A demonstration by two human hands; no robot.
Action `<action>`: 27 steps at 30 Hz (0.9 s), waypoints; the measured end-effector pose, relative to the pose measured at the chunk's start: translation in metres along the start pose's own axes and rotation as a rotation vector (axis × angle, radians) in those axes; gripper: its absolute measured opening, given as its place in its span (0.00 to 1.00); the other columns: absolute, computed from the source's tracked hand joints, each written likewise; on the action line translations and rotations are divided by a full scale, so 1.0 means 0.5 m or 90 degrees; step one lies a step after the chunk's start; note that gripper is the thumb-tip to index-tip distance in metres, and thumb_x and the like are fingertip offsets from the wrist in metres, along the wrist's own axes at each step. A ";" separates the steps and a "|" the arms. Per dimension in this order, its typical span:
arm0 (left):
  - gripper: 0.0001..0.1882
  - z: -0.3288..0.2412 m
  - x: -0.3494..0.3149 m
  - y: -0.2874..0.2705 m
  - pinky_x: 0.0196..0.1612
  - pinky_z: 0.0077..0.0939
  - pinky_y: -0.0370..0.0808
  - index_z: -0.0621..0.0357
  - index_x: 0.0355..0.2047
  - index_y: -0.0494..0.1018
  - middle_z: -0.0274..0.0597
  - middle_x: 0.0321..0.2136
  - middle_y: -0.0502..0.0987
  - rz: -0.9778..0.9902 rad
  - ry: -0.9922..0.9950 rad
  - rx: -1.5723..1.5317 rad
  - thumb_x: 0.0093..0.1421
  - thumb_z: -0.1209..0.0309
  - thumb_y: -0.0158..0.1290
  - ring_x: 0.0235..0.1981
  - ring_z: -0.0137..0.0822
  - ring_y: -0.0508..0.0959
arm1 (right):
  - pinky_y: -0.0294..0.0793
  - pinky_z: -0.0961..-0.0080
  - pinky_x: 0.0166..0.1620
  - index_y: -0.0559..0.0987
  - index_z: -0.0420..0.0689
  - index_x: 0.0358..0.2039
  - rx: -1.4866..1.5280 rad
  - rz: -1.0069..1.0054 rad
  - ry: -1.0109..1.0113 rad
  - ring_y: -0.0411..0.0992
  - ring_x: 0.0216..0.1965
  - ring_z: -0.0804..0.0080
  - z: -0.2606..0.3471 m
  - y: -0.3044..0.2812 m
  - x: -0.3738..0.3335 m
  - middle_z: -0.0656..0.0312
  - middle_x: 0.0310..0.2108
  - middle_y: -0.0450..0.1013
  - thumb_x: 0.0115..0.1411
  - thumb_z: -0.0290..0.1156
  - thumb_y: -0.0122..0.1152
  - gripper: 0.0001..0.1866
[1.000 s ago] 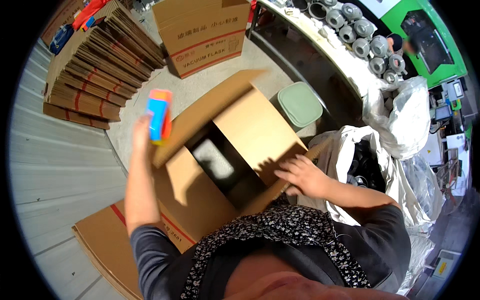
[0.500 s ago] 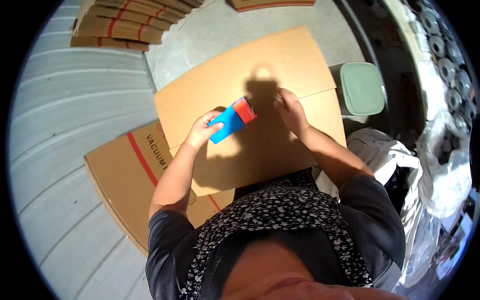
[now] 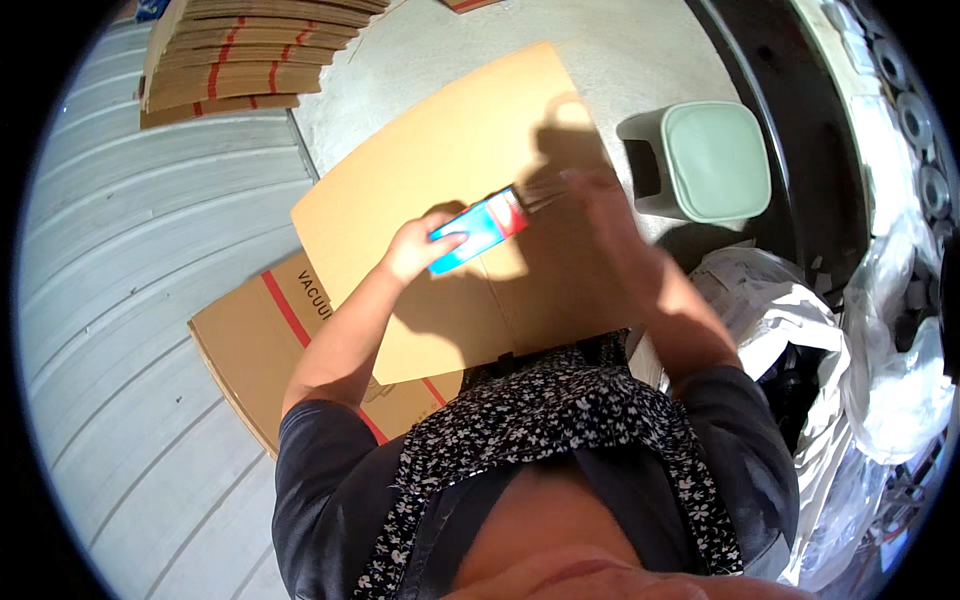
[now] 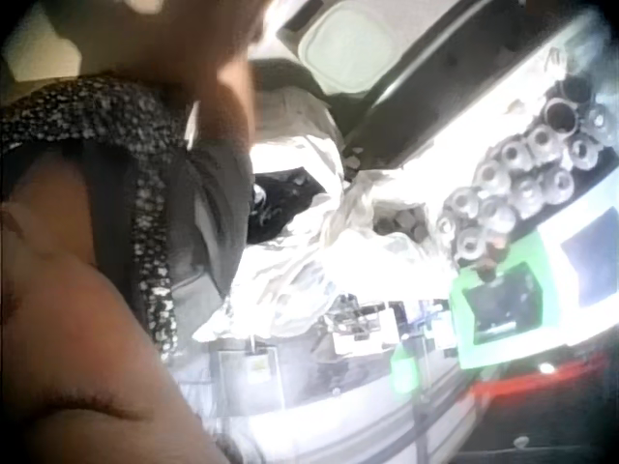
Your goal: The person places plastic components into a box, tapes the bottom and sides of another box using a handheld dispenser, and individually wraps vacuum flask bodies in plastic bags before placing them into a shipping container.
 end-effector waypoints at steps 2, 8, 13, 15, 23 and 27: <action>0.22 -0.107 0.044 0.040 0.37 0.25 0.72 0.58 0.37 0.74 0.45 0.27 0.77 -0.025 0.049 0.075 0.50 0.53 0.55 0.30 0.33 0.77 | 0.65 0.81 0.31 0.77 0.37 0.28 0.076 -0.090 0.016 0.66 0.25 0.79 0.028 -0.186 0.051 0.66 0.23 0.72 0.57 0.33 0.54 0.12; 0.23 -0.237 0.128 0.088 0.34 0.29 0.72 0.56 0.33 0.75 0.46 0.24 0.77 -0.019 0.006 0.261 0.50 0.48 0.52 0.28 0.40 0.77 | 0.67 0.62 0.45 0.77 0.39 0.35 -0.422 -0.079 0.168 0.70 0.41 0.49 -0.282 -0.197 0.193 0.46 0.35 0.73 0.52 0.62 0.48 0.33; 0.24 -0.144 0.110 0.079 0.36 0.31 0.73 0.54 0.35 0.75 0.48 0.28 0.77 -0.076 0.066 0.207 0.49 0.47 0.51 0.31 0.42 0.77 | 0.67 0.71 0.42 0.74 0.39 0.37 -0.210 -0.130 -0.003 0.71 0.35 0.63 -0.152 -0.163 0.146 0.51 0.32 0.73 0.60 0.47 0.47 0.21; 0.24 -0.143 0.116 0.079 0.35 0.31 0.73 0.55 0.34 0.75 0.48 0.27 0.77 -0.084 0.068 0.177 0.50 0.47 0.52 0.29 0.40 0.77 | 0.66 0.71 0.46 0.71 0.34 0.44 0.039 -0.059 0.085 0.69 0.41 0.65 -0.114 -0.123 0.136 0.54 0.41 0.72 0.61 0.51 0.43 0.29; 0.29 -0.173 0.117 0.098 0.37 0.36 0.73 0.60 0.31 0.76 0.53 0.28 0.77 -0.043 0.153 0.226 0.47 0.44 0.47 0.32 0.46 0.77 | 0.66 0.66 0.46 0.68 0.35 0.49 -0.182 -0.066 0.122 0.68 0.42 0.62 -0.200 -0.220 0.194 0.53 0.43 0.70 0.61 0.55 0.39 0.33; 0.24 -0.135 0.111 0.092 0.33 0.38 0.74 0.59 0.25 0.78 0.50 0.23 0.77 -0.096 0.176 0.120 0.47 0.49 0.49 0.29 0.45 0.78 | 0.68 0.68 0.42 0.68 0.32 0.48 -0.277 -0.156 0.097 0.70 0.37 0.65 -0.070 -0.226 0.142 0.53 0.37 0.73 0.62 0.56 0.34 0.35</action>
Point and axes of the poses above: each hand's wrist, its own x-axis towards the middle knuckle, its own y-axis out of the palm, z = x × y, the point moved 5 cm from there along x, towards the middle knuckle
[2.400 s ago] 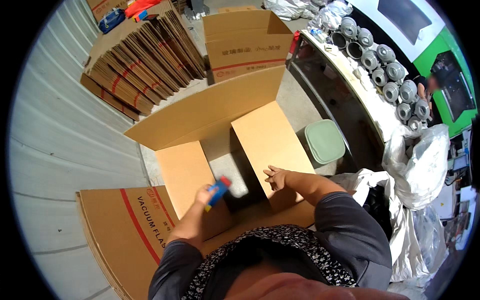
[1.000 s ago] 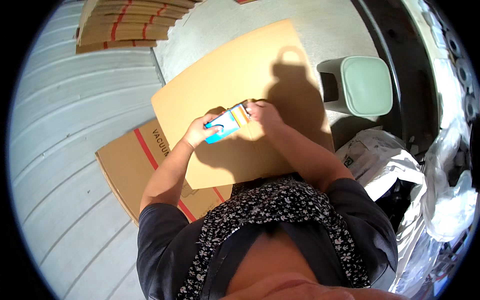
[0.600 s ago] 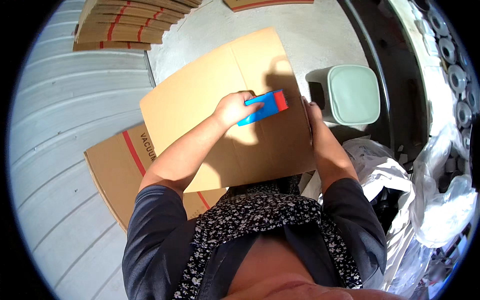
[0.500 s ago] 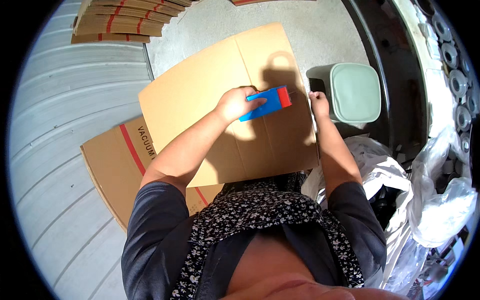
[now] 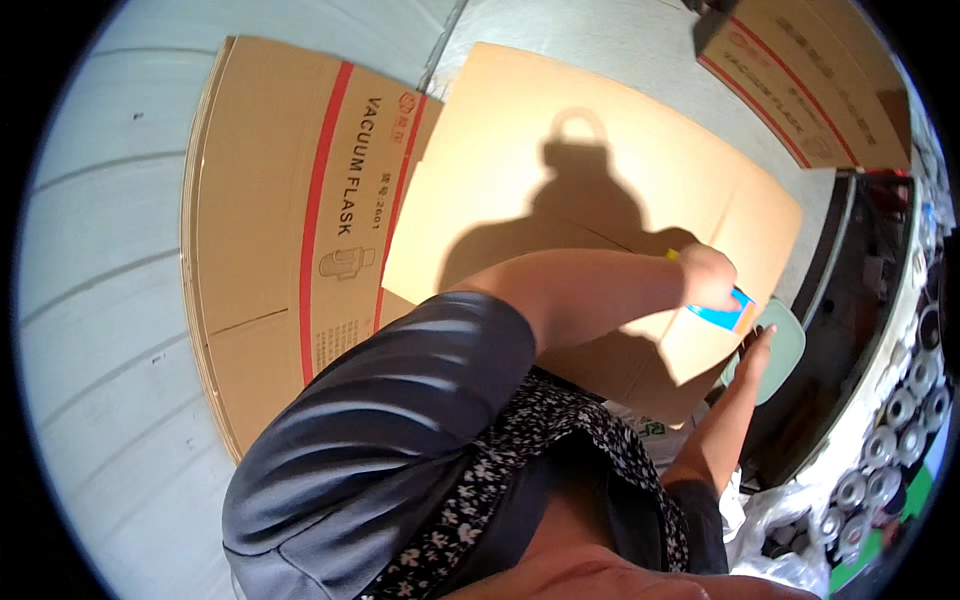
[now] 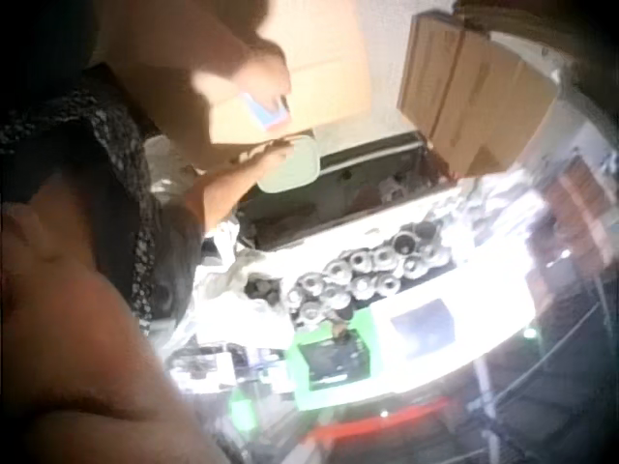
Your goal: The person places plastic components into a box, tapes the bottom and sides of another box using a handheld dispenser, and individually wraps vacuum flask bodies in plastic bags before placing them into a shipping container.
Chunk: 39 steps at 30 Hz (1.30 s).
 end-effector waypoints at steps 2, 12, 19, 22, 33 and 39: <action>0.22 -0.005 0.006 -0.002 0.32 0.38 0.74 0.58 0.26 0.78 0.48 0.23 0.77 -0.002 0.021 -0.004 0.47 0.50 0.49 0.28 0.46 0.78 | 0.66 0.74 0.46 0.68 0.34 0.49 0.120 0.053 -0.029 0.68 0.41 0.70 0.038 0.047 -0.055 0.55 0.38 0.72 0.62 0.56 0.36 0.34; 0.25 0.292 -0.297 -0.254 0.38 0.32 0.72 0.57 0.40 0.73 0.47 0.32 0.76 0.080 0.014 -0.145 0.53 0.49 0.50 0.34 0.40 0.76 | 0.67 0.71 0.46 0.71 0.30 0.45 -0.118 -0.127 -0.105 0.70 0.43 0.61 0.090 0.085 -0.096 0.49 0.42 0.72 0.60 0.59 0.38 0.38; 0.28 0.733 -0.750 -0.508 0.40 0.34 0.73 0.57 0.33 0.76 0.48 0.30 0.78 -0.009 -0.546 0.350 0.48 0.44 0.49 0.34 0.42 0.78 | 0.67 0.70 0.46 0.71 0.30 0.45 -0.132 -0.132 -0.136 0.70 0.43 0.56 0.079 0.083 -0.088 0.47 0.41 0.72 0.58 0.61 0.37 0.40; 0.22 0.862 -0.688 -0.415 0.35 0.34 0.74 0.54 0.27 0.78 0.45 0.29 0.78 0.074 -0.586 0.430 0.47 0.48 0.49 0.32 0.39 0.78 | 0.66 0.68 0.47 0.70 0.29 0.46 -0.204 -0.154 -0.124 0.69 0.44 0.53 0.069 0.075 -0.092 0.45 0.42 0.72 0.57 0.63 0.36 0.42; 0.29 0.915 -0.720 -0.090 0.37 0.34 0.72 0.54 0.31 0.77 0.46 0.34 0.77 0.156 -0.519 0.173 0.48 0.42 0.44 0.36 0.41 0.77 | 0.64 0.70 0.50 0.71 0.35 0.47 -0.148 -0.231 -0.110 0.68 0.48 0.53 0.165 0.014 -0.333 0.47 0.44 0.71 0.59 0.60 0.34 0.38; 0.29 0.770 -0.839 -0.231 0.42 0.38 0.71 0.57 0.48 0.67 0.51 0.42 0.73 -0.092 -0.442 0.305 0.55 0.48 0.40 0.43 0.49 0.74 | 0.66 0.77 0.40 0.75 0.33 0.36 0.199 -0.314 -0.466 0.67 0.32 0.73 0.455 -0.087 -0.536 0.60 0.30 0.72 0.63 0.49 0.40 0.28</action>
Point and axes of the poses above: each hand's wrist, its own x-axis towards the middle knuckle, its own y-axis out of the palm, z = x × y, the point moved 5 cm from there along x, towards the middle knuckle
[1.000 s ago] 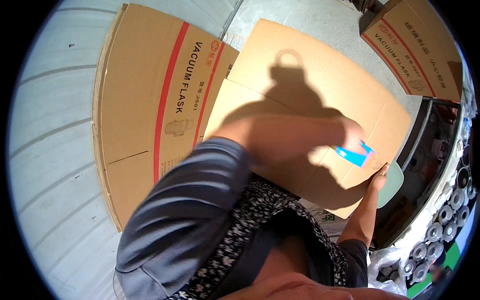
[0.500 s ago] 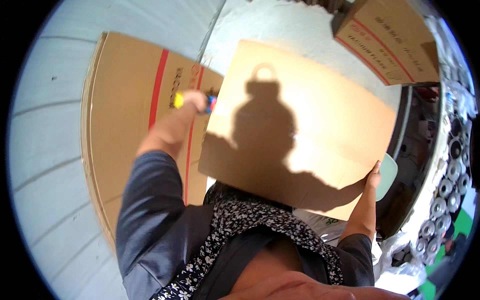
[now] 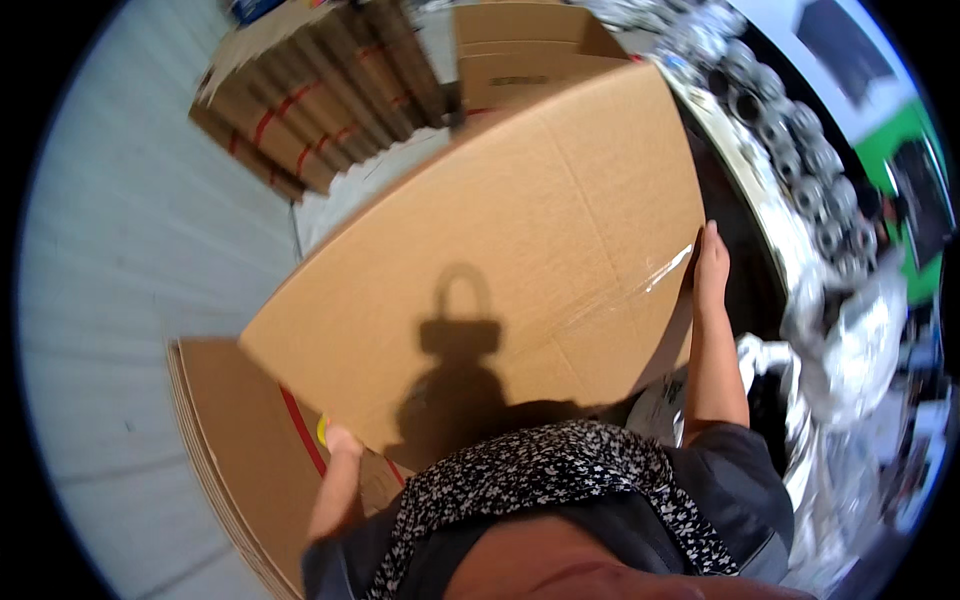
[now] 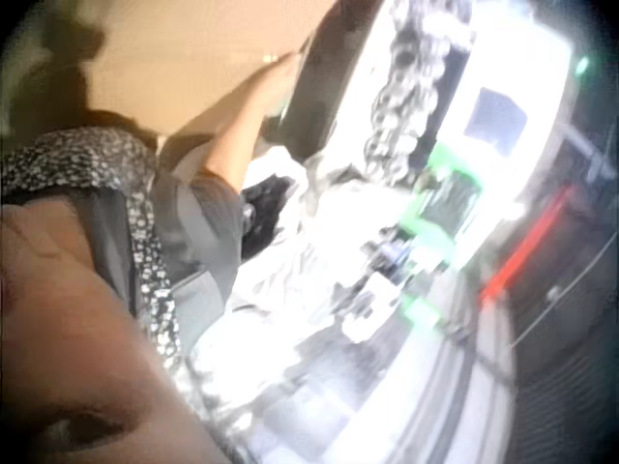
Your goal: The person places plastic components into a box, tapes the bottom and sides of another box using a handheld dispenser, and individually wraps vacuum flask bodies in plastic bags before placing them into a shipping container.
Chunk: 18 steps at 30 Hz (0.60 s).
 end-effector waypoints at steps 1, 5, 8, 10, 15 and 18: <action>0.29 0.023 -0.001 -0.028 0.42 0.38 0.71 0.57 0.50 0.65 0.51 0.43 0.73 -0.040 -0.010 -0.006 0.56 0.49 0.39 0.43 0.50 0.73 | 0.65 0.76 0.42 0.74 0.34 0.37 0.066 -0.009 -0.003 0.68 0.35 0.72 0.036 -0.017 -0.008 0.60 0.32 0.72 0.64 0.47 0.39 0.26; 0.28 -0.074 -0.054 -0.231 0.38 0.37 0.72 0.60 0.49 0.66 0.52 0.44 0.72 0.001 -0.197 -0.175 0.56 0.52 0.42 0.43 0.53 0.73 | 0.59 0.73 0.54 0.68 0.37 0.48 0.088 -0.005 -0.098 0.63 0.50 0.67 0.007 0.004 -0.087 0.56 0.48 0.67 0.65 0.40 0.34 0.22; 0.27 -0.124 -0.028 -0.213 0.39 0.36 0.72 0.61 0.48 0.66 0.51 0.43 0.73 -0.028 -0.181 -0.213 0.57 0.52 0.42 0.42 0.52 0.73 | 0.51 0.73 0.60 0.67 0.40 0.53 0.156 0.315 -0.091 0.57 0.59 0.68 0.001 0.163 -0.183 0.56 0.58 0.58 0.60 0.37 0.44 0.22; 0.27 -0.163 -0.001 -0.178 0.39 0.36 0.72 0.62 0.47 0.67 0.51 0.43 0.73 -0.042 -0.145 -0.218 0.57 0.52 0.43 0.42 0.50 0.73 | 0.67 0.69 0.49 0.74 0.45 0.46 -0.031 0.569 -0.215 0.68 0.47 0.60 -0.026 0.223 -0.222 0.53 0.45 0.71 0.58 0.36 0.53 0.16; 0.27 -0.353 0.104 -0.179 0.39 0.35 0.71 0.64 0.46 0.68 0.50 0.41 0.74 -0.033 -0.085 -0.253 0.58 0.52 0.43 0.41 0.48 0.73 | 0.71 0.71 0.46 0.74 0.48 0.47 -0.058 0.802 -0.109 0.71 0.43 0.61 -0.223 0.226 -0.163 0.57 0.43 0.72 0.59 0.47 0.49 0.21; 0.27 -0.472 0.149 -0.223 0.40 0.34 0.71 0.65 0.45 0.69 0.50 0.41 0.74 -0.029 -0.062 -0.279 0.58 0.52 0.43 0.41 0.46 0.74 | 0.70 0.65 0.45 0.73 0.51 0.47 -0.264 0.939 -0.020 0.71 0.42 0.58 -0.366 0.166 -0.066 0.57 0.43 0.72 0.59 0.50 0.44 0.22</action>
Point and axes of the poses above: each hand's wrist, its own x-axis towards the middle knuckle, its own y-axis out of the palm, z = x × y, the point moved 5 cm from there along x, towards the middle knuckle
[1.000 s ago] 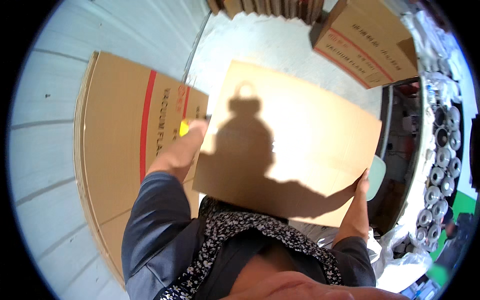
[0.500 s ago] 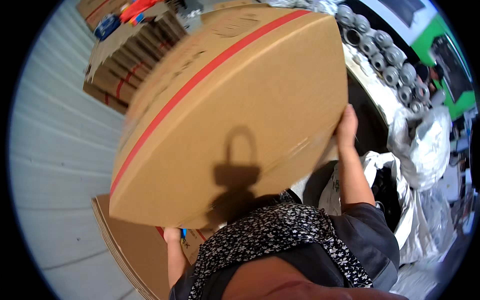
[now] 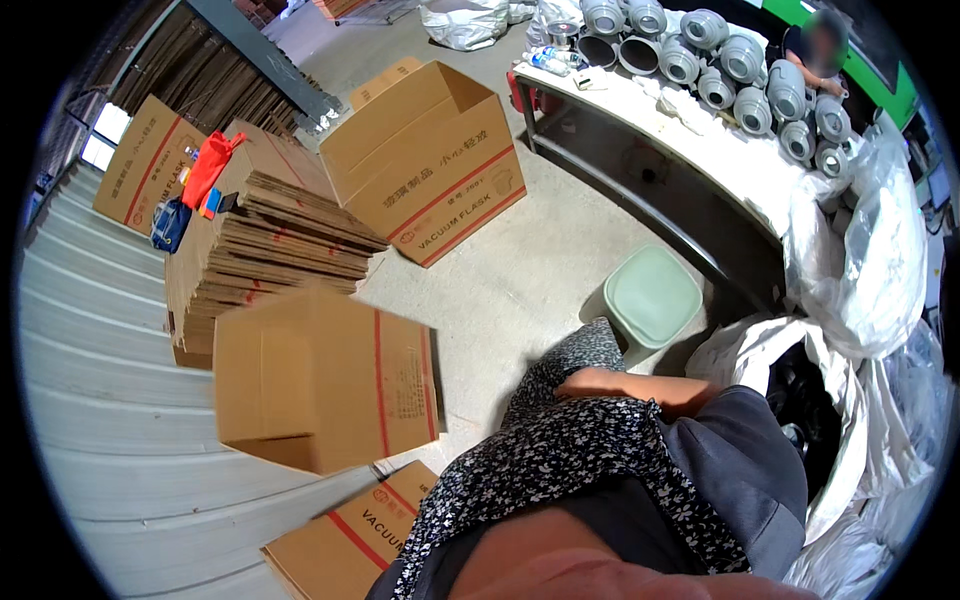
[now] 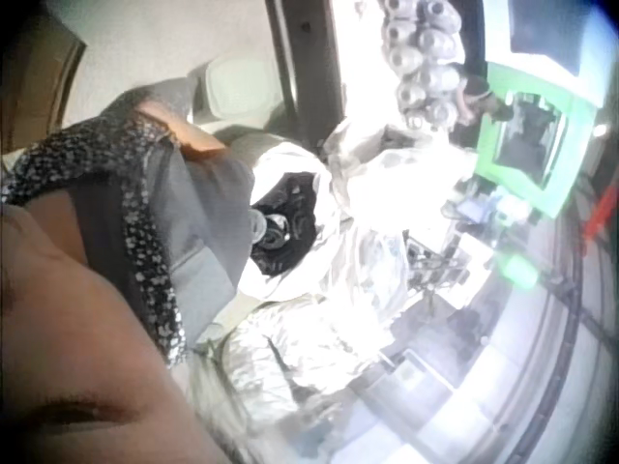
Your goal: The person places plastic components into a box, tapes the bottom and sides of another box using a handheld dispenser, and individually wraps vacuum flask bodies in plastic bags before placing them into a shipping container.
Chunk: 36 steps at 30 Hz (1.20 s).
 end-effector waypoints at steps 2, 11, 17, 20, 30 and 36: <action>0.27 -0.070 0.024 0.008 0.40 0.34 0.71 0.65 0.45 0.69 0.50 0.40 0.74 0.004 0.004 -0.027 0.58 0.52 0.43 0.41 0.45 0.74 | 0.69 0.63 0.45 0.74 0.51 0.47 -0.042 0.063 0.070 0.71 0.42 0.57 -0.026 -0.096 -0.033 0.56 0.43 0.72 0.58 0.52 0.44 0.23; 0.28 -0.446 0.316 -0.040 0.40 0.31 0.70 0.71 0.41 0.70 0.49 0.35 0.76 -0.104 0.116 -0.175 0.59 0.52 0.45 0.36 0.39 0.74 | 0.69 0.61 0.43 0.76 0.50 0.41 -0.027 -0.118 0.216 0.71 0.40 0.54 -0.280 -0.385 0.049 0.53 0.37 0.74 0.53 0.46 0.50 0.19; 0.26 -1.086 0.516 -0.056 0.36 0.27 0.69 0.69 0.36 0.71 0.45 0.27 0.74 0.030 0.367 -0.141 0.58 0.52 0.47 0.29 0.32 0.71 | 0.68 0.66 0.47 0.76 0.48 0.41 0.272 -0.436 0.471 0.70 0.43 0.55 -0.514 -0.402 0.004 0.53 0.40 0.73 0.53 0.46 0.50 0.20; 0.18 -1.427 0.536 0.042 0.34 0.22 0.68 0.67 0.37 0.71 0.39 0.28 0.73 0.249 0.516 -0.103 0.59 0.61 0.49 0.28 0.28 0.70 | 0.68 0.66 0.46 0.77 0.48 0.40 0.413 -0.508 0.618 0.71 0.41 0.55 -0.556 -0.307 -0.075 0.52 0.39 0.74 0.52 0.45 0.53 0.20; 0.26 -2.069 0.426 0.588 0.41 0.23 0.69 0.66 0.51 0.59 0.42 0.38 0.71 0.693 0.710 -0.005 0.55 0.70 0.53 0.37 0.30 0.71 | 0.67 0.61 0.47 0.78 0.47 0.39 0.629 -0.308 0.844 0.70 0.45 0.57 -0.605 -0.066 -0.109 0.54 0.43 0.72 0.52 0.50 0.50 0.23; 0.26 -2.229 0.417 0.803 0.38 0.29 0.72 0.62 0.53 0.58 0.45 0.41 0.70 0.639 0.495 -0.054 0.54 0.73 0.53 0.38 0.36 0.72 | 0.69 0.69 0.46 0.76 0.48 0.41 0.698 -0.754 0.701 0.71 0.41 0.58 -0.701 -0.435 -0.205 0.55 0.39 0.74 0.53 0.47 0.52 0.21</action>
Point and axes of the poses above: each hand's wrist, its own x-axis towards the middle knuckle, its own y-axis out of the palm, z = x × y, the point moved 5 cm from there along x, towards the middle knuckle
